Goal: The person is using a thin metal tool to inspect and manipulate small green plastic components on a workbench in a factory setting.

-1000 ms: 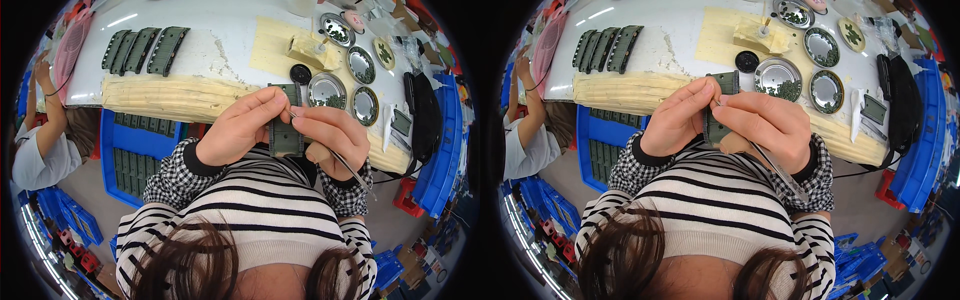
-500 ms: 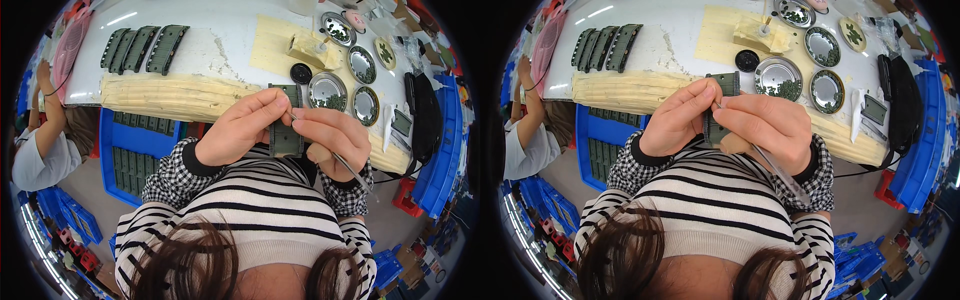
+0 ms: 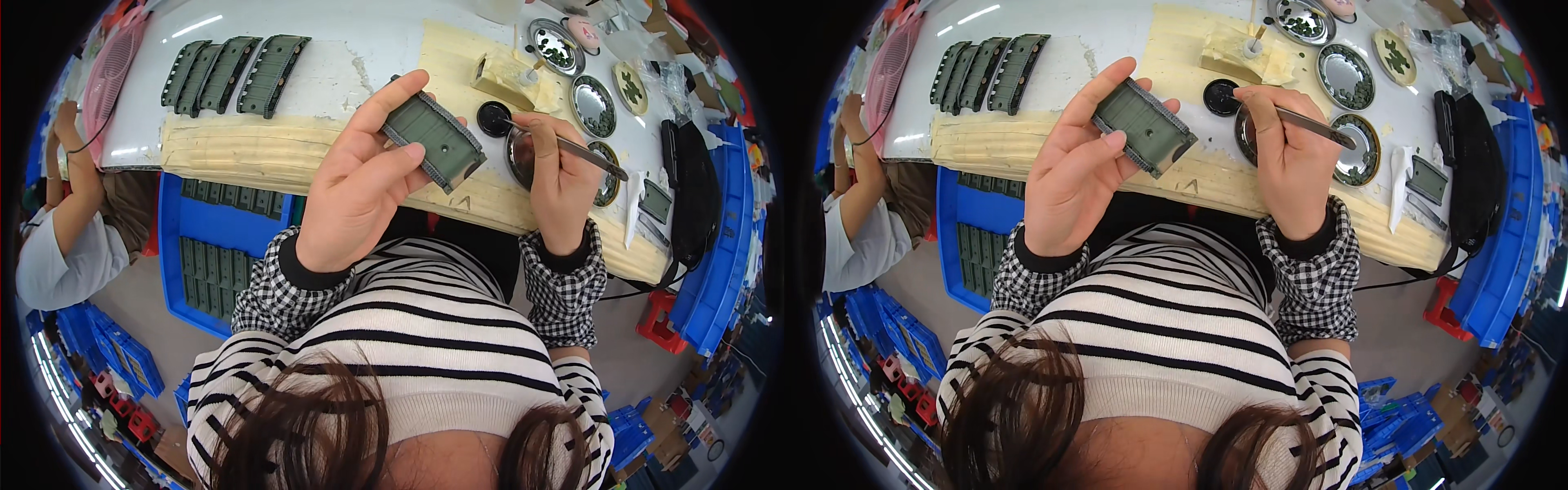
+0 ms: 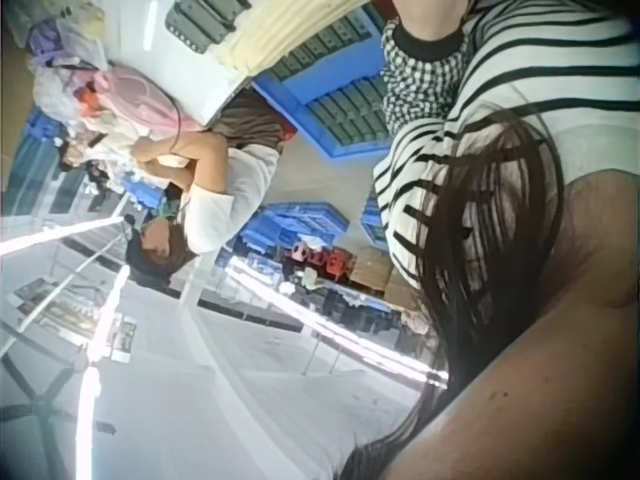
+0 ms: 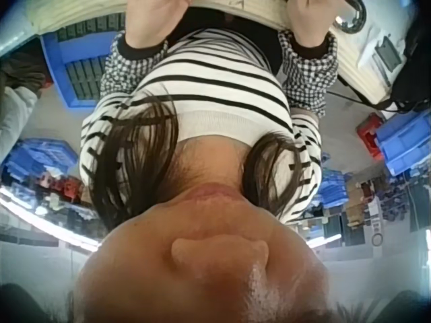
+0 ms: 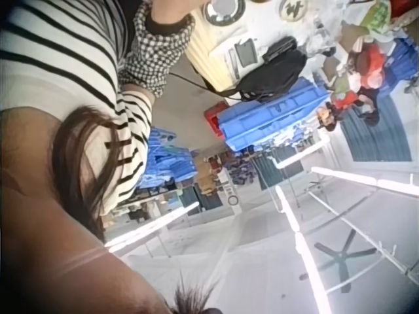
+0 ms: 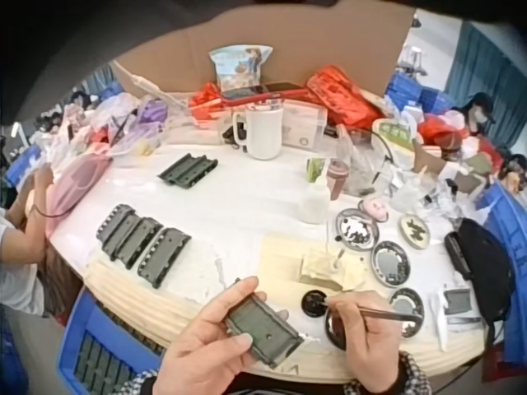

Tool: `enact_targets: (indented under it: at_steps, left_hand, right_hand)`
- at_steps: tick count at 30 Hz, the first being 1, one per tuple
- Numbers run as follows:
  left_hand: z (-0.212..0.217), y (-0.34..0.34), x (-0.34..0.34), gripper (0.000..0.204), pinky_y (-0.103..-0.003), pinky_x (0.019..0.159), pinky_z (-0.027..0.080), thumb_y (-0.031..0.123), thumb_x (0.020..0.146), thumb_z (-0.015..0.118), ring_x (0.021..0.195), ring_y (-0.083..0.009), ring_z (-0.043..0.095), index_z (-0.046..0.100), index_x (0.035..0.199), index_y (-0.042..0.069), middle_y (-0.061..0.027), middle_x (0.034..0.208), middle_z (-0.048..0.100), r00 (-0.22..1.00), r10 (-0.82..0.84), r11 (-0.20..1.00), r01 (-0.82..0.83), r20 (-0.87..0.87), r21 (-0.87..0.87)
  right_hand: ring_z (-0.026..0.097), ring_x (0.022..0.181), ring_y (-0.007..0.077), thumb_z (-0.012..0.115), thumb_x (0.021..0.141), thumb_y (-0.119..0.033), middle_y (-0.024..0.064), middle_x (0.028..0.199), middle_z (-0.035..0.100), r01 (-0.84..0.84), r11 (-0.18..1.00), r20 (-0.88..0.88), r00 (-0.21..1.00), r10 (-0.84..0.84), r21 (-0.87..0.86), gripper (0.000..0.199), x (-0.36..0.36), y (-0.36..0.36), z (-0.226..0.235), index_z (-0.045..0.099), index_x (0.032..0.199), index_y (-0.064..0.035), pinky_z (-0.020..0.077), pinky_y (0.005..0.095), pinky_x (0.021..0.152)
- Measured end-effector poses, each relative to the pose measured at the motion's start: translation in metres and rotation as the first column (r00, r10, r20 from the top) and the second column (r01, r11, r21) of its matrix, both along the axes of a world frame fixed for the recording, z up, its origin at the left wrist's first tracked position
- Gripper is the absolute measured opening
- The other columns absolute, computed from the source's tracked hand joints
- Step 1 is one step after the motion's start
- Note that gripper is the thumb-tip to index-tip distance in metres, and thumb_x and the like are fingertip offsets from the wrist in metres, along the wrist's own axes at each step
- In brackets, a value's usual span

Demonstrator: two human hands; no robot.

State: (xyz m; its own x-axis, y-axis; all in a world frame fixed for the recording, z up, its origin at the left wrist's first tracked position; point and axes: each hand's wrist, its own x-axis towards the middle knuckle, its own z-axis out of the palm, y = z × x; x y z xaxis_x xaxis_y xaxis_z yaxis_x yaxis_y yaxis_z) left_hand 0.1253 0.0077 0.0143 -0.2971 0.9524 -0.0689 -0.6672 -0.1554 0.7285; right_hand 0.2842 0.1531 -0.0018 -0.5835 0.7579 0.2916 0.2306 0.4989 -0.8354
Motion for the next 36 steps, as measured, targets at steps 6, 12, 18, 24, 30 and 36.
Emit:
enact_targets:
  at_steps: [6,12,18,24,30,36]
  left_hand:
    - [0.000,0.001,0.002,0.055,-0.043,0.107,0.042,0.000,0.095,0.039,0.132,-0.0345,0.043,0.025,0.148,0.000,-0.0165,0.139,0.040,0.999,0.021,1.000,-0.021,0.033,0.022]
    - [-0.001,0.002,-0.001,0.053,-0.044,0.107,0.042,0.001,0.095,0.039,0.131,-0.0352,0.044,0.026,0.146,-0.002,-0.0179,0.137,0.043,0.990,0.099,0.995,-0.096,0.104,-0.029]
    - [0.000,0.006,0.000,0.052,-0.041,0.106,0.044,0.003,0.095,0.040,0.126,-0.0337,0.050,0.027,0.145,-0.003,-0.0254,0.132,0.049,0.980,0.122,0.992,-0.116,0.160,-0.045]
    - [0.002,0.008,0.002,0.052,-0.041,0.104,0.044,0.005,0.095,0.040,0.125,-0.0330,0.050,0.028,0.145,-0.003,-0.0285,0.131,0.049,0.982,0.112,0.993,-0.106,0.154,-0.047]
    - [0.002,0.007,0.003,0.052,-0.040,0.105,0.044,0.005,0.096,0.039,0.125,-0.0326,0.051,0.027,0.145,-0.003,-0.0289,0.132,0.049,0.983,0.118,0.993,-0.112,0.141,-0.048]
    - [0.002,0.007,0.003,0.052,-0.040,0.105,0.044,0.005,0.096,0.039,0.125,-0.0319,0.051,0.027,0.146,-0.002,-0.0285,0.132,0.049,0.985,0.115,0.993,-0.110,0.129,-0.044]
  right_hand:
    - [0.056,0.064,0.0176,0.059,0.093,-0.010,0.0095,0.078,0.064,-0.003,0.995,-0.014,1.000,0.005,0.097,0.015,-0.003,0.002,-0.003,0.070,0.094,0.0005,0.0442,0.0284,0.061]
    - [0.057,0.069,0.0167,0.054,0.096,-0.009,0.0105,0.082,0.065,-0.017,1.000,-0.159,0.987,0.017,0.001,0.018,0.001,-0.005,0.009,0.069,0.095,0.0011,0.0452,0.0276,0.064]
    - [0.062,0.086,0.0247,0.049,0.097,-0.011,0.0140,0.093,0.068,-0.262,0.942,-0.221,0.926,0.307,0.210,0.023,0.007,-0.023,0.028,0.067,0.095,0.0032,0.0487,0.0338,0.079]
    - [0.066,0.095,0.0277,0.054,0.096,-0.012,0.0159,0.098,0.069,-0.333,0.937,-0.243,0.905,0.350,0.108,0.020,0.001,-0.035,0.025,0.066,0.099,0.0029,0.0502,0.0343,0.084]
    - [0.066,0.096,0.0270,0.056,0.093,-0.006,0.0149,0.098,0.069,-0.342,0.931,-0.218,0.906,0.363,0.132,0.015,0.000,-0.034,0.025,0.066,0.099,0.0032,0.0510,0.0323,0.082]
    - [0.067,0.096,0.0270,0.057,0.088,0.002,0.0154,0.097,0.069,-0.341,0.928,-0.189,0.911,0.365,0.151,0.014,-0.001,-0.035,0.027,0.066,0.100,0.0037,0.0519,0.0315,0.081]
